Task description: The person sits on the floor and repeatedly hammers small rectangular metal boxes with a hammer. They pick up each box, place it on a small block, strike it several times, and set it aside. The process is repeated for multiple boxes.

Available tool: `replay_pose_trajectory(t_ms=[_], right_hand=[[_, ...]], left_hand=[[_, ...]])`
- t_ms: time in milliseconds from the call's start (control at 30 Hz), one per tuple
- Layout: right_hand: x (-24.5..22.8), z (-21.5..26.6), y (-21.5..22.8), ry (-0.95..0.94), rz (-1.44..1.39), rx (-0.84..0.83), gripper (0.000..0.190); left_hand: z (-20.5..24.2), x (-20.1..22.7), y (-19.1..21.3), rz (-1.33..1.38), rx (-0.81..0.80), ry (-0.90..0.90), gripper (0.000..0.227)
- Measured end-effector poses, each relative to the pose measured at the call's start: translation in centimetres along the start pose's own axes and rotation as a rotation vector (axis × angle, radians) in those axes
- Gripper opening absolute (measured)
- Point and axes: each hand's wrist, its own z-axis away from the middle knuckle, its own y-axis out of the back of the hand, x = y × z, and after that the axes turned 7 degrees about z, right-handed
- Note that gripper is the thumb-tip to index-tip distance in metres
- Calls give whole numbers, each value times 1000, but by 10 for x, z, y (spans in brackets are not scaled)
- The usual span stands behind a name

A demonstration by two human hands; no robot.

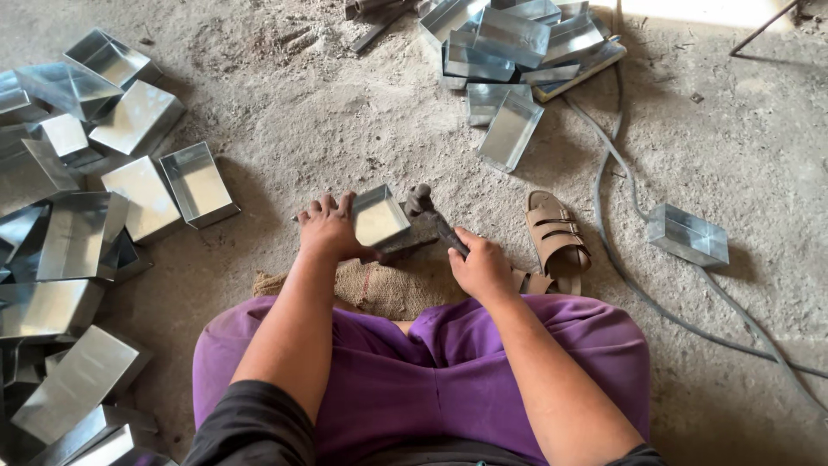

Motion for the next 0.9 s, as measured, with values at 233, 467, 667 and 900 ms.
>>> replay_pose_trajectory(t_ms=[233, 467, 667, 900], right_hand=[[17, -3, -11, -193, 107, -209, 37], [2, -1, 33, -43, -77, 29, 46], [-58, 15, 128, 305, -611, 271, 18], [-102, 11, 186, 870, -290, 1016, 10]], left_hand=[[-16, 6, -37, 115, 52, 57, 44], [-43, 7, -29, 391, 165, -86, 33], [-31, 16, -48, 918, 548, -370, 48], [-32, 28, -67, 803, 406, -380, 42]])
